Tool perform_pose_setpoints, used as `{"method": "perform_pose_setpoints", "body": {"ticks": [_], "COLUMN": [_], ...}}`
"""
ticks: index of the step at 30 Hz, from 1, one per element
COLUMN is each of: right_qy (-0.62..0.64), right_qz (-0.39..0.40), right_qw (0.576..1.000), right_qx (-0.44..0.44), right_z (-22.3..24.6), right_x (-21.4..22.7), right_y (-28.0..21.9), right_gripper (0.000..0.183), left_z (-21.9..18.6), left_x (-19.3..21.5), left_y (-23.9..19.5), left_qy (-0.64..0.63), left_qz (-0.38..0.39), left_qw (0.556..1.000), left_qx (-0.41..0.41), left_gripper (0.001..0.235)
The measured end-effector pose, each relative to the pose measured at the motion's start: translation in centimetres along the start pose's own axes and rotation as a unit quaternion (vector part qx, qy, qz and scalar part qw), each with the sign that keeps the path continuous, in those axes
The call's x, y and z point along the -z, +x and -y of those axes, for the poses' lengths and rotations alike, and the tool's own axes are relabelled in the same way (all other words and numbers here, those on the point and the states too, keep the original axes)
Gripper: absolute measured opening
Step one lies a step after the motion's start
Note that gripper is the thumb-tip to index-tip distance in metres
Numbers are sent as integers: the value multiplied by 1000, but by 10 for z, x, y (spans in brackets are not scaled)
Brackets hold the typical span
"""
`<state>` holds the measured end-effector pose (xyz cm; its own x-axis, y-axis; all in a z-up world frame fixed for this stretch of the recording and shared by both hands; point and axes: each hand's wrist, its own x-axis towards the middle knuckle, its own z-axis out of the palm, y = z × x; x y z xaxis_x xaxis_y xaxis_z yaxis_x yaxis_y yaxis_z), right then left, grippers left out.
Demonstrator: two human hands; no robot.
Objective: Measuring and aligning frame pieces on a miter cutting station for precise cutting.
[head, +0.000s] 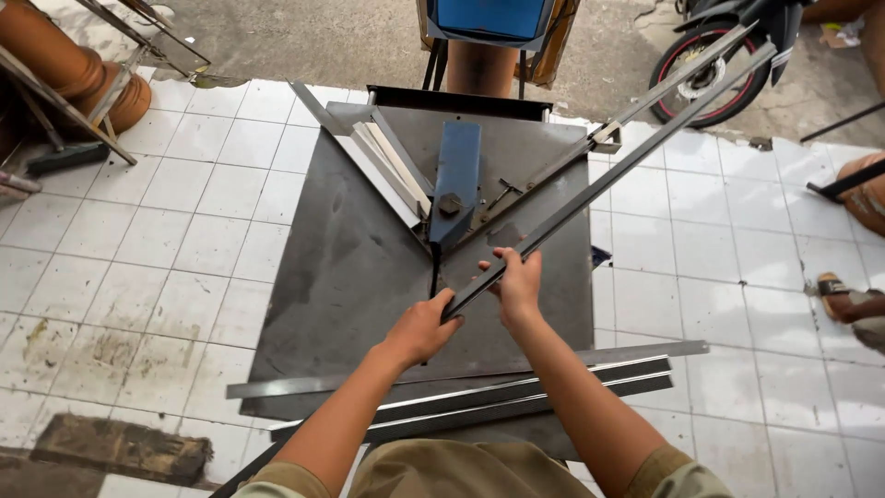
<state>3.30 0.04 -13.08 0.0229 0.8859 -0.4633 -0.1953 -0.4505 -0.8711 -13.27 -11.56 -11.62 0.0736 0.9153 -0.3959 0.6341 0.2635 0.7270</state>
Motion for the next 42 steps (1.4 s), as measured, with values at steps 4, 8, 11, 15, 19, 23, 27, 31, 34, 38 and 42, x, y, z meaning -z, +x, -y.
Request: {"method": "perform_pose_setpoints", "body": {"ticks": [4,8,11,15,19,23,27,31,34,38,42], "right_qy": [-1,-30,-76,-219,-350,-608,-652,-616,-589,-559,-543], "right_qz": [-50,-52,-83,-129,-78,51,260,308,338,387,414], "right_qw": [999,998,989,959,928,778,612,608,595,589,593], "right_qx": [7,-36,-91,-124,-98,149,366,396,429,438,426], "right_z": [-42,-85,-105,-104,-99,-156,-205,-207,-206,-208,-200], "right_x": [-2,-11,-28,-44,-39,-6,37,57,67,85,89], "right_y": [52,56,40,23,-10,-13,-42,-46,-35,-34,-31], "right_gripper": [58,66,77,89,75,30,32,25,22,24,26], "left_z": [99,171,198,229,268,280,280,273,277,285,286], "left_x": [30,49,43,15,-18,-20,-24,-33,-39,-49,-54], "left_y": [3,-10,-27,-44,-65,-51,-63,-77,-82,-106,-111], "left_qy": [-45,42,83,159,219,260,291,299,251,239,220], "left_qz": [69,73,48,-28,-140,-237,-269,-286,-291,-304,-325], "left_qw": [997,996,995,987,961,928,915,908,923,922,918], "left_qx": [9,11,35,7,-100,-123,-78,-69,-33,25,61], "left_gripper": [39,47,37,38,39,43,49,45,44,41,41]}}
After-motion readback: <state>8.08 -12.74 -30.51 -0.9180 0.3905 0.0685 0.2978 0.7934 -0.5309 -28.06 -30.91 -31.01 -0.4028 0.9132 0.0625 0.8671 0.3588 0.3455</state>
